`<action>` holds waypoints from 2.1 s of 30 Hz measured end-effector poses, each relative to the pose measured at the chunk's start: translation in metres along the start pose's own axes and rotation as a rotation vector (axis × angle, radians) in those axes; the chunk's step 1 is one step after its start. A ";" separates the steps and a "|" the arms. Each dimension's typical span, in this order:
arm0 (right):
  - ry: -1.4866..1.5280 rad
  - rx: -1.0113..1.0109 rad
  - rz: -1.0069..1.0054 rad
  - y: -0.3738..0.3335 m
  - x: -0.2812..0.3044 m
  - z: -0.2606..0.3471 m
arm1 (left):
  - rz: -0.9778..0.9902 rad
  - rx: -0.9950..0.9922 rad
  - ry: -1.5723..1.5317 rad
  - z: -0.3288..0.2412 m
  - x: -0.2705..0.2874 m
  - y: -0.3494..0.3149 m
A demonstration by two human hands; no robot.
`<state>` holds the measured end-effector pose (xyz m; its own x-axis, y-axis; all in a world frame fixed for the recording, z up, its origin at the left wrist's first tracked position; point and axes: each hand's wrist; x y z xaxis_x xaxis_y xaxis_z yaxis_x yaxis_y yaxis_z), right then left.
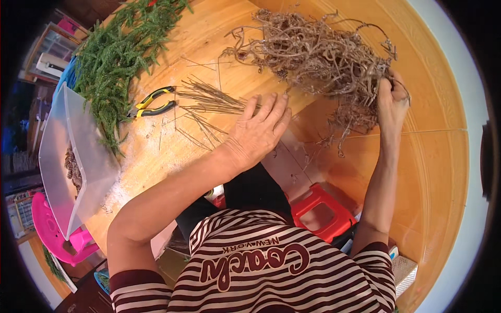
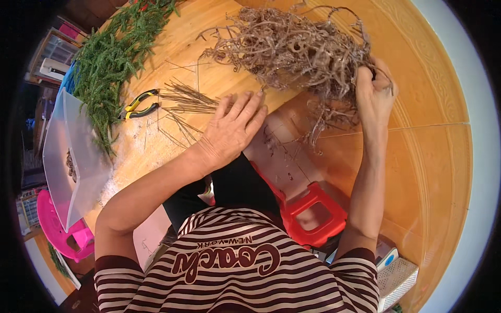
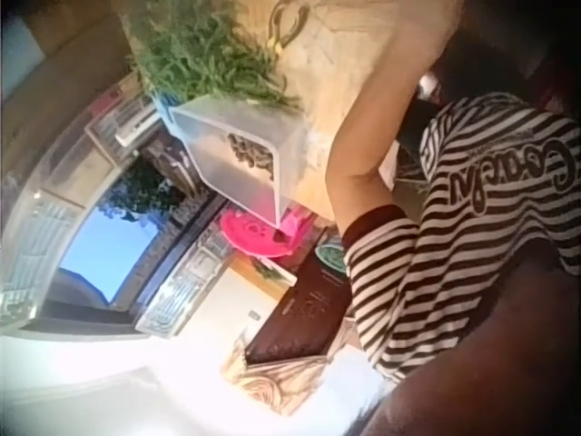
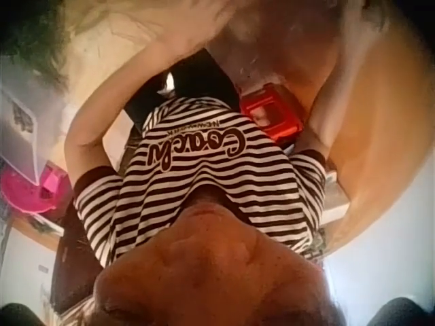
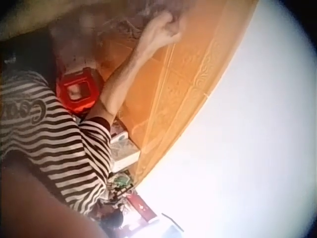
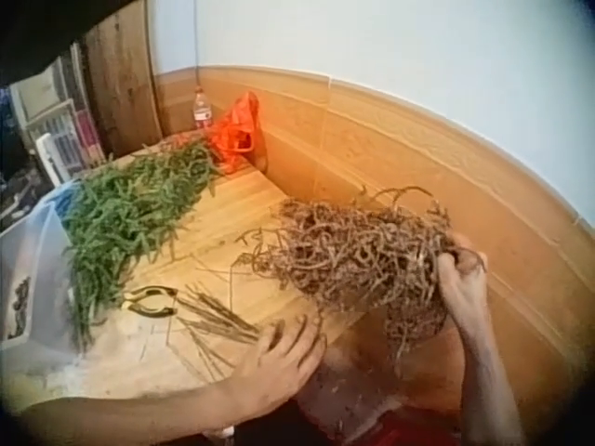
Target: Sorting through a pile of dried herbs to separate specific parts by hand.
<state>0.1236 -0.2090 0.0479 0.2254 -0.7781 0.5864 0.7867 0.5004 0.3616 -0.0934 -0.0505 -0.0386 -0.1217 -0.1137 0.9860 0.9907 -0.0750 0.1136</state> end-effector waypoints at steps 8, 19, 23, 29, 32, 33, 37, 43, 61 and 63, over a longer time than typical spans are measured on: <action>0.067 0.016 -0.145 -0.016 0.031 -0.027 | 0.137 0.127 -0.086 0.009 0.022 -0.006; -0.006 0.088 -0.205 -0.016 0.075 -0.003 | -0.015 0.377 0.052 0.078 -0.002 -0.013; -0.035 0.079 -0.122 -0.001 0.098 0.022 | 0.064 0.371 -0.052 0.106 0.001 -0.005; -0.100 0.175 0.029 0.046 0.120 0.044 | 0.181 0.282 -0.087 0.099 0.011 -0.030; -0.114 0.309 0.135 0.062 0.127 0.058 | 0.082 0.200 -0.089 0.092 0.012 -0.048; -0.120 0.352 0.168 0.073 0.124 0.067 | 0.077 0.199 -0.091 0.089 0.015 -0.050; -0.121 0.538 0.313 0.101 0.092 0.111 | 0.090 0.206 -0.121 0.088 0.023 -0.056; 0.029 0.310 0.298 0.136 0.058 0.152 | -0.147 0.424 -0.596 0.114 0.029 -0.031; 0.238 -0.149 0.521 0.090 -0.013 0.191 | -0.509 0.354 -1.429 0.190 0.064 0.002; 0.235 -0.200 0.569 0.074 -0.016 0.179 | -0.596 0.314 -1.675 0.186 0.060 -0.001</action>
<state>0.0751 -0.0915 0.1946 0.7409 -0.4856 0.4640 0.5938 0.7964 -0.1146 -0.0902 0.1275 0.0429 -0.4407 0.8850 -0.1499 0.8393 0.4655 0.2808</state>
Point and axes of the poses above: each hand's wrist, its own y-axis towards the middle knuckle, its own x-axis out of the back of the hand, z = x × y, and after that the axes turned 10 degrees about z, right-handed
